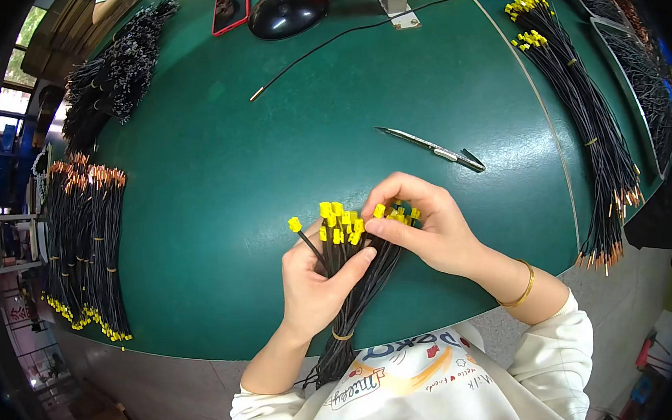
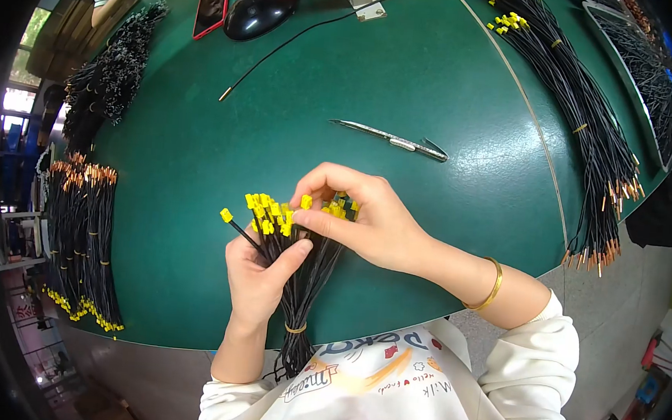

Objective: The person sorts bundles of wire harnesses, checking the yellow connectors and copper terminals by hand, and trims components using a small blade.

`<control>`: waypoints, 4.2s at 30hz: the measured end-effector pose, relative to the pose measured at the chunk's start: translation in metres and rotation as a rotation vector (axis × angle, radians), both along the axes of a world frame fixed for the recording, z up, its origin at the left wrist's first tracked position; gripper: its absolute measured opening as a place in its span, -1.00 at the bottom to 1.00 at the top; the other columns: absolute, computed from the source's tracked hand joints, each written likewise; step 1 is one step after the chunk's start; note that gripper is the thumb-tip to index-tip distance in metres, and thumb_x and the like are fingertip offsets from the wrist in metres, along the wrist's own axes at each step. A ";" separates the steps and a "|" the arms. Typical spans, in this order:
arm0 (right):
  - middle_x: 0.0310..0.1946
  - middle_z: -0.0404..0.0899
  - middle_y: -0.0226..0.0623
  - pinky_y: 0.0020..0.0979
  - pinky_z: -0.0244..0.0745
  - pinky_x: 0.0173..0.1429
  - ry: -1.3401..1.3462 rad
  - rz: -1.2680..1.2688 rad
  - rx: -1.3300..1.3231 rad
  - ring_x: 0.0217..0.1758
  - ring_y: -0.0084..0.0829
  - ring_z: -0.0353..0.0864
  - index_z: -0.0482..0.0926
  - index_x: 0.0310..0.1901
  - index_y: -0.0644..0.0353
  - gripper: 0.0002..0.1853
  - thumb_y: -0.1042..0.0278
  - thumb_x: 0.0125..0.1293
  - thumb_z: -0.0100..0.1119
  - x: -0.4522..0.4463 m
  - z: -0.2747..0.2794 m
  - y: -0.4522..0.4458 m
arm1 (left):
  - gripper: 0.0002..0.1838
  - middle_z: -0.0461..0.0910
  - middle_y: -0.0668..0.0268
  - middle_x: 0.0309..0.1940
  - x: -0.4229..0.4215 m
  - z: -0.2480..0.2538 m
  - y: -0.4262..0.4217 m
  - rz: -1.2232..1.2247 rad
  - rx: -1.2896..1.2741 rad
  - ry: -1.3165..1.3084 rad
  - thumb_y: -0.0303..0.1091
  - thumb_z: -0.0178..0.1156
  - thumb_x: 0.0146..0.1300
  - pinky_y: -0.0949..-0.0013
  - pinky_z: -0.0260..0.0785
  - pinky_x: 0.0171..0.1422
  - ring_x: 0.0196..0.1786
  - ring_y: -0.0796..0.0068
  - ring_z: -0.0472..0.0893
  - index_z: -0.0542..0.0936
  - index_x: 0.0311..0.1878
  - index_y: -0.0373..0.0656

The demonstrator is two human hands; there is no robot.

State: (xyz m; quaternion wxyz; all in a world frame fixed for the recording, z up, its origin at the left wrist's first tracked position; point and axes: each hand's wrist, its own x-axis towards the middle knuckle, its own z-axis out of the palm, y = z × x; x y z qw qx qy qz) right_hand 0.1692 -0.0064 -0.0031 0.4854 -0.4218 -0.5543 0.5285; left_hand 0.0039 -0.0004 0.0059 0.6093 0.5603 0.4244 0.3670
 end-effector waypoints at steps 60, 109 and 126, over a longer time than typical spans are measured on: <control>-0.42 0.46 -0.43 -0.58 0.30 -0.21 0.133 0.068 -0.161 -0.32 -0.66 0.38 0.46 -0.31 0.29 -0.84 0.53 0.03 0.13 -0.005 0.005 -0.002 | -0.83 0.52 0.31 -0.35 -0.018 0.004 0.007 -0.100 -0.192 -0.140 -0.66 0.16 -0.03 0.56 0.34 -0.15 -0.29 0.64 0.49 0.52 -0.30 -0.36; -0.45 0.41 -0.47 -0.61 0.29 -0.24 0.136 -0.005 -0.144 -0.35 -0.69 0.40 0.38 -0.31 0.22 -0.82 0.51 0.05 0.15 -0.007 0.001 -0.007 | -0.86 0.52 0.32 -0.42 -0.015 -0.007 0.006 -0.184 -0.308 -0.199 -0.60 0.11 0.05 0.60 0.35 -0.33 -0.40 0.64 0.48 0.50 -0.27 -0.35; -0.40 0.47 -0.42 -0.58 0.33 -0.17 0.239 0.169 -0.242 -0.31 -0.67 0.40 0.45 -0.21 0.28 -0.82 0.38 0.19 0.02 -0.005 -0.006 0.000 | -0.83 0.53 0.30 -0.38 -0.018 -0.006 0.009 -0.184 -0.424 -0.265 -0.63 0.10 0.03 0.59 0.37 -0.27 -0.34 0.63 0.50 0.48 -0.25 -0.35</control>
